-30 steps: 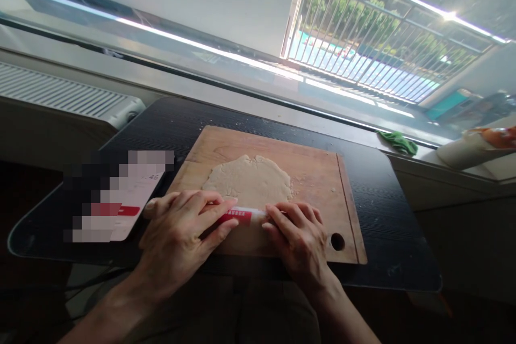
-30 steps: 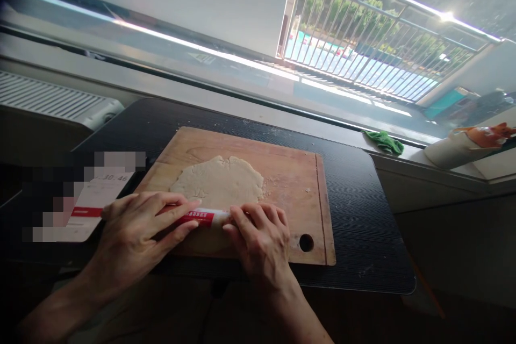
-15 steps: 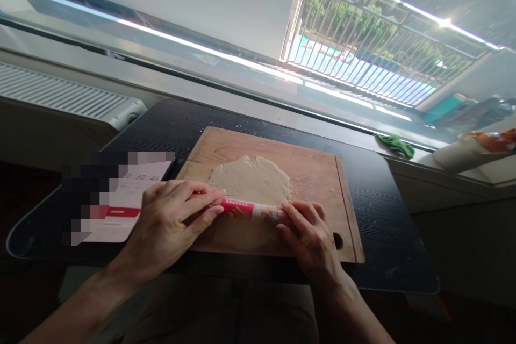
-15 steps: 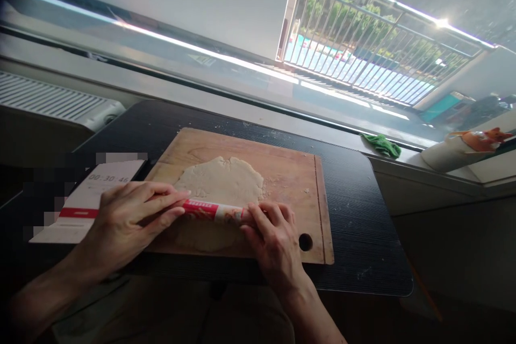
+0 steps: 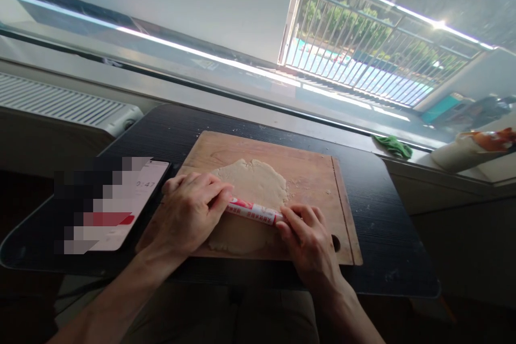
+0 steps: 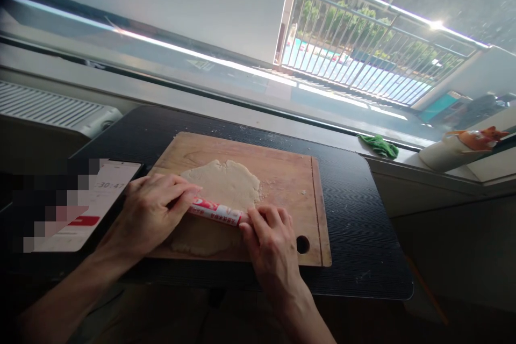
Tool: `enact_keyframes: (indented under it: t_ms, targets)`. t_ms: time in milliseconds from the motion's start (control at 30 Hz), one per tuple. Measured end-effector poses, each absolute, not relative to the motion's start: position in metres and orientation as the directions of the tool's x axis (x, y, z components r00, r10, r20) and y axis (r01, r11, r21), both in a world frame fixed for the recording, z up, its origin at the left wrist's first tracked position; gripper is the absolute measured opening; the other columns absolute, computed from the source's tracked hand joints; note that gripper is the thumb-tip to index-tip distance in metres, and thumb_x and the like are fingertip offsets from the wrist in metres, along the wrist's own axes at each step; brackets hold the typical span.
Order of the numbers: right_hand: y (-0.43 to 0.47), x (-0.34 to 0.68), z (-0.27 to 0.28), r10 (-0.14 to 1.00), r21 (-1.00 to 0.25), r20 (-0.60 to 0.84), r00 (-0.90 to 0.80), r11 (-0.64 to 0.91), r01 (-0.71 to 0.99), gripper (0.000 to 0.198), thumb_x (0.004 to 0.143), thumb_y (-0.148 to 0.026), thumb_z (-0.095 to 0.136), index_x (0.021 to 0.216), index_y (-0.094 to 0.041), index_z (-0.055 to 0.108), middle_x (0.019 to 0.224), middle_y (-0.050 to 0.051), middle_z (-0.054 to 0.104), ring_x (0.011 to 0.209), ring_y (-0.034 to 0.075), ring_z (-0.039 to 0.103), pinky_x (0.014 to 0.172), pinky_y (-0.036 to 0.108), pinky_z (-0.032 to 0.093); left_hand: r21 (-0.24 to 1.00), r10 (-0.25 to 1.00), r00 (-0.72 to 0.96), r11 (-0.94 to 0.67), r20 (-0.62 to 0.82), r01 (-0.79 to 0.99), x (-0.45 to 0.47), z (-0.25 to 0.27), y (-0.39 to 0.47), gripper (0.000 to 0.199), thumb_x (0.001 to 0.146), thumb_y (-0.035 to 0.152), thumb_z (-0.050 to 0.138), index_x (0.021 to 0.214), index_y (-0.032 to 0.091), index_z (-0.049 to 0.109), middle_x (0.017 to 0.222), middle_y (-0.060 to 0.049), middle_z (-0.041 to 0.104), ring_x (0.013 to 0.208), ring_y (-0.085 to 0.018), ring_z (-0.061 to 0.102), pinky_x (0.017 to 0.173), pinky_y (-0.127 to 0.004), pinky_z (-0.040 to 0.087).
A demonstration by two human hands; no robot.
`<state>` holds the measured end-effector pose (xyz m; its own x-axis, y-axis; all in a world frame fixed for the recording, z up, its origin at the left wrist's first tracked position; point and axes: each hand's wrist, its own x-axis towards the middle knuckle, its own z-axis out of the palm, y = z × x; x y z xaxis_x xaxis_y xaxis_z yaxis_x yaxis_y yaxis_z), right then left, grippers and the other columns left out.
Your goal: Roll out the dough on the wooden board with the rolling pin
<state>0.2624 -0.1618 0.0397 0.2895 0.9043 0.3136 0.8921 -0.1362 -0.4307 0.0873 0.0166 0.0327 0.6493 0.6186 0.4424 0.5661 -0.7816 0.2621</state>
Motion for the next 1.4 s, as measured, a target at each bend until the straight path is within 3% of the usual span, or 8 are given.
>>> enact_keyframes:
  t_ms: [233,500,600,733,1000,1167,1267,1400]
  targets:
    - [-0.194,0.246,0.027,0.879,-0.444,0.361,0.311,-0.132,0.887,0.036,0.095,-0.025,0.049,0.131,-0.021,0.052,0.110,0.009,0.059,0.096,0.022,0.052,0.083,0.038,0.047,0.229,0.643,0.648,-0.759,0.408,0.609,0.152,0.041,0.014,0.028,0.091,0.030,0.039,0.088,0.023,0.066,0.081,-0.003,0.069,0.080,-0.022,0.059,0.083,-0.043,0.037]
    - [-0.176,0.255,0.039,0.840,-0.425,0.354,0.411,-0.247,0.871,0.032,0.094,-0.025,0.049,0.125,-0.020,0.056,0.105,0.008,0.060,0.091,0.022,0.054,0.081,0.037,0.047,0.311,0.647,0.694,-0.761,0.315,0.569,0.229,0.049,0.027,0.029,0.091,0.027,0.034,0.103,0.021,0.060,0.097,-0.005,0.068,0.097,-0.022,0.059,0.085,-0.036,0.044]
    - [-0.179,0.248,0.034,0.844,-0.409,0.375,0.383,-0.220,0.885,0.036,0.093,-0.021,0.049,0.129,-0.020,0.053,0.106,0.008,0.061,0.092,0.021,0.054,0.081,0.036,0.047,0.246,0.607,0.737,-0.795,0.297,0.555,0.201,0.046,0.024,0.036,0.091,0.033,0.035,0.118,0.021,0.055,0.102,-0.005,0.066,0.098,-0.023,0.059,0.092,-0.039,0.042]
    - [-0.181,0.255,0.032,0.866,-0.429,0.357,0.350,-0.181,0.885,0.036,0.095,-0.026,0.048,0.129,-0.018,0.052,0.106,0.008,0.062,0.092,0.021,0.054,0.081,0.037,0.046,0.148,0.523,0.814,-0.852,0.253,0.502,0.195,0.045,0.026,0.051,0.089,0.041,0.038,0.135,0.018,0.042,0.121,-0.011,0.059,0.117,-0.027,0.050,0.103,-0.046,0.034]
    - [-0.175,0.282,0.033,0.833,-0.438,0.357,0.424,-0.252,0.863,0.032,0.097,-0.031,0.045,0.123,-0.017,0.056,0.103,0.008,0.063,0.090,0.021,0.053,0.079,0.036,0.044,0.301,0.573,0.783,-0.811,0.242,0.501,0.270,0.053,0.036,0.047,0.093,0.040,0.031,0.131,0.017,0.047,0.121,-0.011,0.061,0.117,-0.026,0.051,0.101,-0.045,0.037]
    - [-0.177,0.274,0.030,0.835,-0.402,0.336,0.435,-0.291,0.868,0.034,0.094,-0.027,0.050,0.127,-0.018,0.054,0.105,0.008,0.062,0.091,0.023,0.052,0.080,0.038,0.044,0.270,0.398,0.846,-0.910,0.355,0.315,0.223,0.050,0.030,0.042,0.089,0.033,0.040,0.129,0.020,0.050,0.123,-0.007,0.060,0.121,-0.023,0.048,0.106,-0.042,0.034]
    - [-0.177,0.278,0.033,0.850,-0.401,0.309,0.426,-0.290,0.869,0.034,0.093,-0.027,0.052,0.126,-0.019,0.054,0.104,0.007,0.062,0.091,0.023,0.052,0.080,0.038,0.043,0.211,0.280,0.908,-0.952,0.312,0.221,0.207,0.047,0.032,0.046,0.088,0.033,0.043,0.132,0.022,0.047,0.132,-0.007,0.055,0.126,-0.025,0.045,0.109,-0.044,0.032]
    - [-0.174,0.292,0.036,0.845,-0.409,0.303,0.441,-0.303,0.861,0.033,0.095,-0.033,0.048,0.123,-0.019,0.056,0.103,0.008,0.063,0.090,0.022,0.054,0.079,0.037,0.043,0.155,0.328,0.926,-0.941,0.187,0.301,0.238,0.048,0.042,0.048,0.092,0.039,0.037,0.137,0.023,0.043,0.136,-0.008,0.053,0.129,-0.026,0.042,0.108,-0.046,0.032]
